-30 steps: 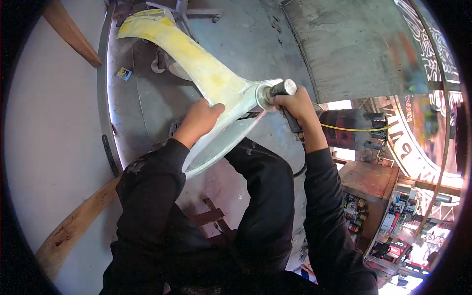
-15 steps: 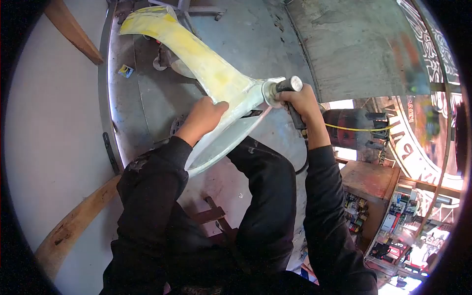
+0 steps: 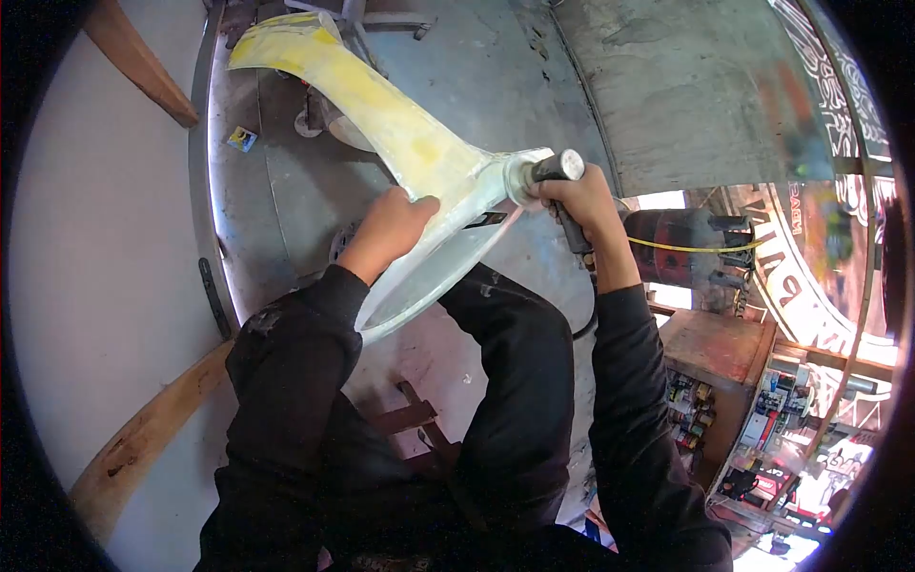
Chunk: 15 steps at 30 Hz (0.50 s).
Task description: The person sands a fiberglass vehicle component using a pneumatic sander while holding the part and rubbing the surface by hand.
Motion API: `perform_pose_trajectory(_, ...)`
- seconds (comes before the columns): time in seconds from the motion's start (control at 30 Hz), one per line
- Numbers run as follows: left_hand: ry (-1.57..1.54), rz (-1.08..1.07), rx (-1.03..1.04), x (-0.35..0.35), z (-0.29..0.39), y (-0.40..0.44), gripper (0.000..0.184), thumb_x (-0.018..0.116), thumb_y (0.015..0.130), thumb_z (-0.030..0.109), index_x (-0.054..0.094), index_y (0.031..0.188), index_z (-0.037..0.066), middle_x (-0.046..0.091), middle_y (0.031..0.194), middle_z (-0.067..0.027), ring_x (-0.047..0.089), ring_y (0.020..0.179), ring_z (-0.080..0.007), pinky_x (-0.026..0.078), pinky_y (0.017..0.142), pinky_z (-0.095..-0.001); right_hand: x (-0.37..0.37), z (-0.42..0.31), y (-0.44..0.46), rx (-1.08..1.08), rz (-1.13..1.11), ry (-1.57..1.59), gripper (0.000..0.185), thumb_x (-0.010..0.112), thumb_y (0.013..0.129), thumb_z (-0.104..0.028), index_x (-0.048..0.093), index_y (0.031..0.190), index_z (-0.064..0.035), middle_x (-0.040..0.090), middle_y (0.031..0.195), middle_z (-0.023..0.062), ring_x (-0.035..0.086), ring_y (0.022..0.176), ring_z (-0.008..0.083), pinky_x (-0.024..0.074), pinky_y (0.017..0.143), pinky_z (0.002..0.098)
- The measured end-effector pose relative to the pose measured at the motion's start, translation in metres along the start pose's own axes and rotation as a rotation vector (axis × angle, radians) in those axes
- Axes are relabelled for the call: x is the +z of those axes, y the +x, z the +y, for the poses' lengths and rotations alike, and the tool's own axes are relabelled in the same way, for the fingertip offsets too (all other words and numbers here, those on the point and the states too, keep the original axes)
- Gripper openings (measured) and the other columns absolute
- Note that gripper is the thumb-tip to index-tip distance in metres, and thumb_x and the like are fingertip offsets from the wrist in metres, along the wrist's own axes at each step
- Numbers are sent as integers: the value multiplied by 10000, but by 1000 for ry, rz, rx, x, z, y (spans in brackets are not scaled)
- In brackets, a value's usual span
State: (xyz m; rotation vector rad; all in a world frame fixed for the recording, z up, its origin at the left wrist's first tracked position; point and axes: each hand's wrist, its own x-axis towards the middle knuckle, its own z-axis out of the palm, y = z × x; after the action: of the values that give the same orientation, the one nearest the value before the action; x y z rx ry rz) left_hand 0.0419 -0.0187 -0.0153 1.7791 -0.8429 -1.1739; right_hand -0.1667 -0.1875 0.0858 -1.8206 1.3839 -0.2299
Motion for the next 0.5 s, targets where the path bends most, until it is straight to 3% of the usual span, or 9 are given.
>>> perform_pose_trajectory(0.23, 15, 16, 6, 2, -2, 0, 611, 608, 855, 389, 628, 973, -210, 626, 1014, -430, 623, 1033, -541, 494, 915, -512, 0, 3, 6, 27, -2, 40, 172, 766, 733, -83, 693, 830, 39, 661, 675, 76, 596, 522, 136, 466, 475, 286)
perform_pose_trajectory(0.5, 18, 32, -20, 0, 7, -4, 601, 605, 858, 391, 635, 969, -199, 627, 1035, -425, 623, 1041, -537, 493, 925, -509, 3, 3, -3, -16, -26, 3, 182, 780, 722, -85, 694, 826, 38, 661, 675, 72, 602, 542, 141, 464, 508, 292)
